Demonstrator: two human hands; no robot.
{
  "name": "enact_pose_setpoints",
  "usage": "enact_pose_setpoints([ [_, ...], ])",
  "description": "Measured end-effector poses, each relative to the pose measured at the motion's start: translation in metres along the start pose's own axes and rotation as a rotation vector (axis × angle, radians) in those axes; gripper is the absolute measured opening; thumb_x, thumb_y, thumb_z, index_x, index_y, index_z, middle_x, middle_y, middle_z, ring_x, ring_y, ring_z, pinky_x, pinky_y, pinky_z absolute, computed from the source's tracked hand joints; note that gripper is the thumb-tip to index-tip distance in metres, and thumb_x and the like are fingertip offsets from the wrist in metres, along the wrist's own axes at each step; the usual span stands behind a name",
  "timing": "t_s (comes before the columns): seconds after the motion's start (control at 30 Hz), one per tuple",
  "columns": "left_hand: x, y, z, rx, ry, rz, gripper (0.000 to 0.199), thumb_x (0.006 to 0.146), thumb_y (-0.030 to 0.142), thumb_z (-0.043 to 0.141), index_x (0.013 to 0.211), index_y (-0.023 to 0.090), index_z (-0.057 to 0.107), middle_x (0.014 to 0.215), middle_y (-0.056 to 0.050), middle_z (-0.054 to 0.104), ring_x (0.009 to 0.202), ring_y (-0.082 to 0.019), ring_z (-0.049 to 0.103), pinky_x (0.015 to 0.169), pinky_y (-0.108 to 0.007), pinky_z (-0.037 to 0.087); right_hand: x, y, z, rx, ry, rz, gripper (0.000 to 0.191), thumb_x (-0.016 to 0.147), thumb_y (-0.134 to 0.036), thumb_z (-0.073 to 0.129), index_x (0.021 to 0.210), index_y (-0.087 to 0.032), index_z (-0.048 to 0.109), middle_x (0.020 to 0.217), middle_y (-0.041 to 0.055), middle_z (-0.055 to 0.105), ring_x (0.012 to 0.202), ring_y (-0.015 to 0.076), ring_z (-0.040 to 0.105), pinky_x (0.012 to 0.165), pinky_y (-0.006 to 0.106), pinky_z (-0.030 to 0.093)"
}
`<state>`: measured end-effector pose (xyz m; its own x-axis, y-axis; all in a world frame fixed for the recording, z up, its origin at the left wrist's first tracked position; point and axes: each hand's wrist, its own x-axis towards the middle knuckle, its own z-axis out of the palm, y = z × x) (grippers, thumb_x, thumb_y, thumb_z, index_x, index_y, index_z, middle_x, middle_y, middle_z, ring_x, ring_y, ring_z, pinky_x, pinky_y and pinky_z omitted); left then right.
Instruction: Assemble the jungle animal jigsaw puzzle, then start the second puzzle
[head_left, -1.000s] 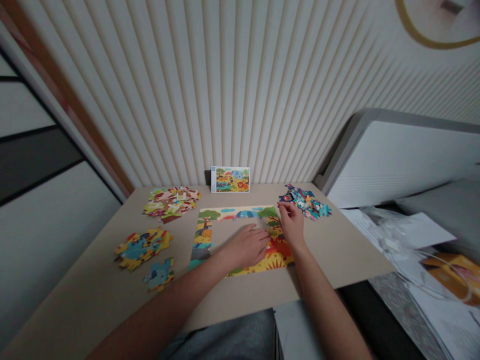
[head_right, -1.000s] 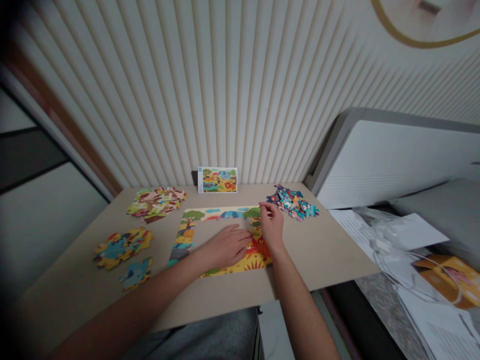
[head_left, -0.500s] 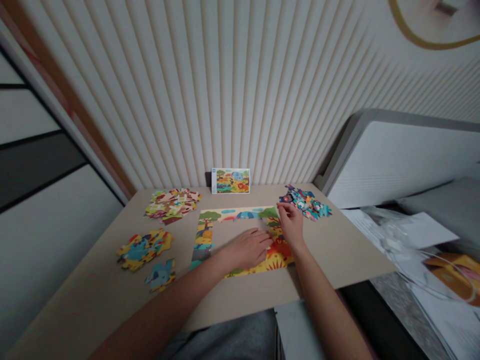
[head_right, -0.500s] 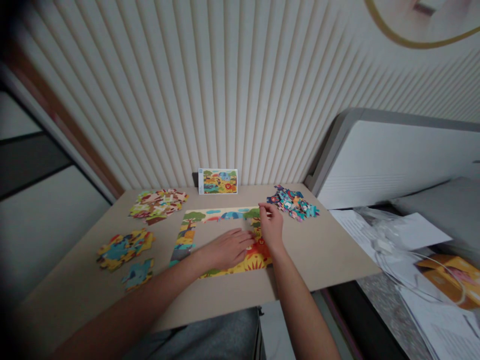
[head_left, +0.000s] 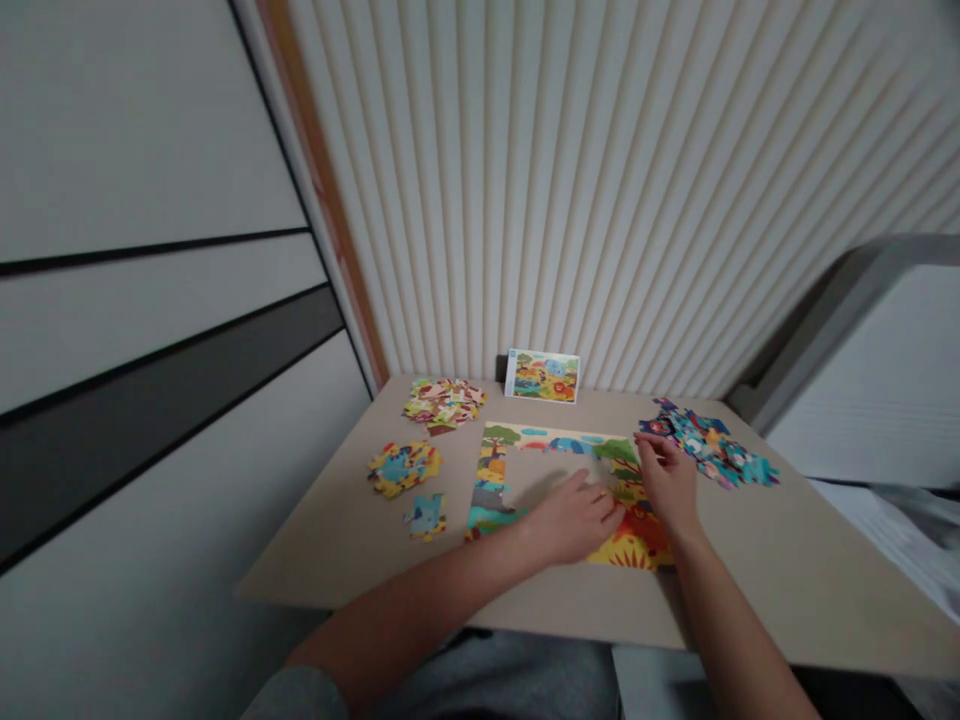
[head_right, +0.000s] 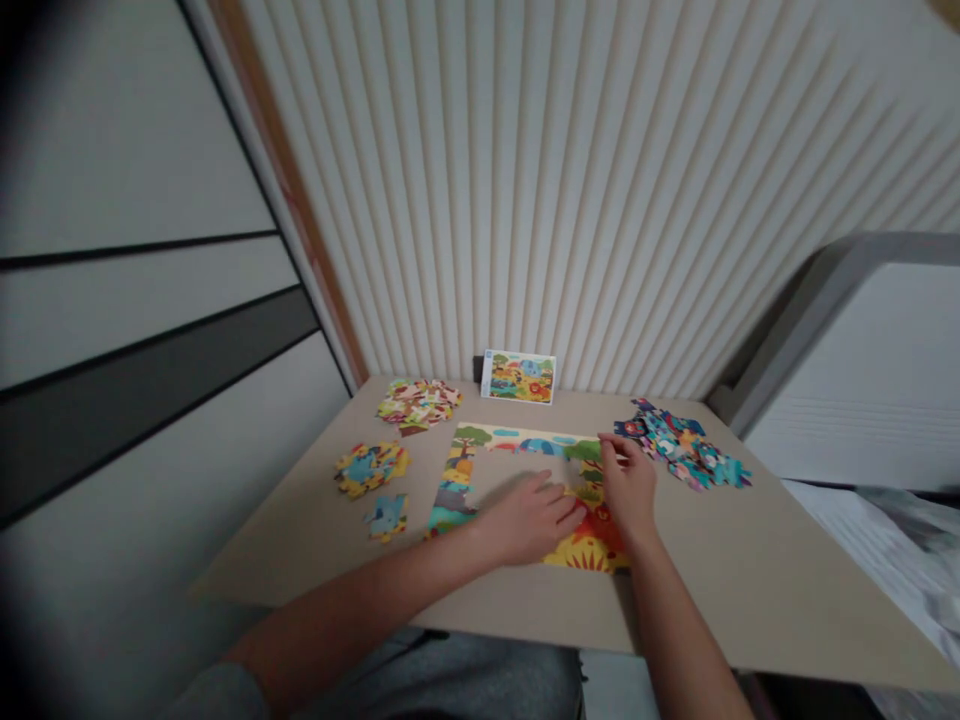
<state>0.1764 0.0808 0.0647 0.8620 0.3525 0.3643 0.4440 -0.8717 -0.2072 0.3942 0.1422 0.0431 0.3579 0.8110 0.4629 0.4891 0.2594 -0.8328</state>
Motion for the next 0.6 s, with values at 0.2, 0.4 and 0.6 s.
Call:
enact_pose_setpoints([
  [0.2, -0.101, -0.030, -0.056, -0.018, -0.084, -0.340, 0.019, 0.101, 0.022, 0.051, 0.114, 0.019, 0.065, 0.105, -0.010, 0.071, 0.108, -0.025, 0.063, 0.105, -0.042, 0.042, 0.003, 0.007, 0.000, -0.076, 0.022, -0.021, 0.042, 0.087, -0.053, 0.062, 0.100, -0.018, 0.080, 0.100, 0.0131, 0.079, 0.082, 0.0262, 0.070, 0.071, 0.037, 0.054],
  [0.4, -0.230, -0.083, -0.077, 0.078, -0.067, -0.987, 0.038, 0.099, 0.029, 0.052, 0.132, 0.013, 0.062, 0.129, -0.021, 0.067, 0.118, -0.034, 0.062, 0.104, -0.050, 0.045, 0.001, 0.006, 0.000, -0.090, -0.003, -0.026, 0.043, 0.087, -0.054, 0.062, 0.101, -0.017, 0.080, 0.097, 0.0127, 0.079, 0.077, 0.0256, 0.069, 0.070, 0.038, 0.054],
  [0.6, -0.277, -0.093, -0.069, -0.074, -0.107, -1.135, 0.049, 0.092, 0.044, 0.063, 0.133, 0.018, 0.063, 0.137, -0.016, 0.065, 0.124, -0.031, 0.062, 0.110, -0.043, 0.045, 0.001, 0.004, 0.000, -0.126, -0.021, -0.050, 0.043, 0.087, -0.055, 0.061, 0.100, -0.018, 0.080, 0.097, 0.0128, 0.079, 0.080, 0.0271, 0.070, 0.071, 0.039, 0.054],
])
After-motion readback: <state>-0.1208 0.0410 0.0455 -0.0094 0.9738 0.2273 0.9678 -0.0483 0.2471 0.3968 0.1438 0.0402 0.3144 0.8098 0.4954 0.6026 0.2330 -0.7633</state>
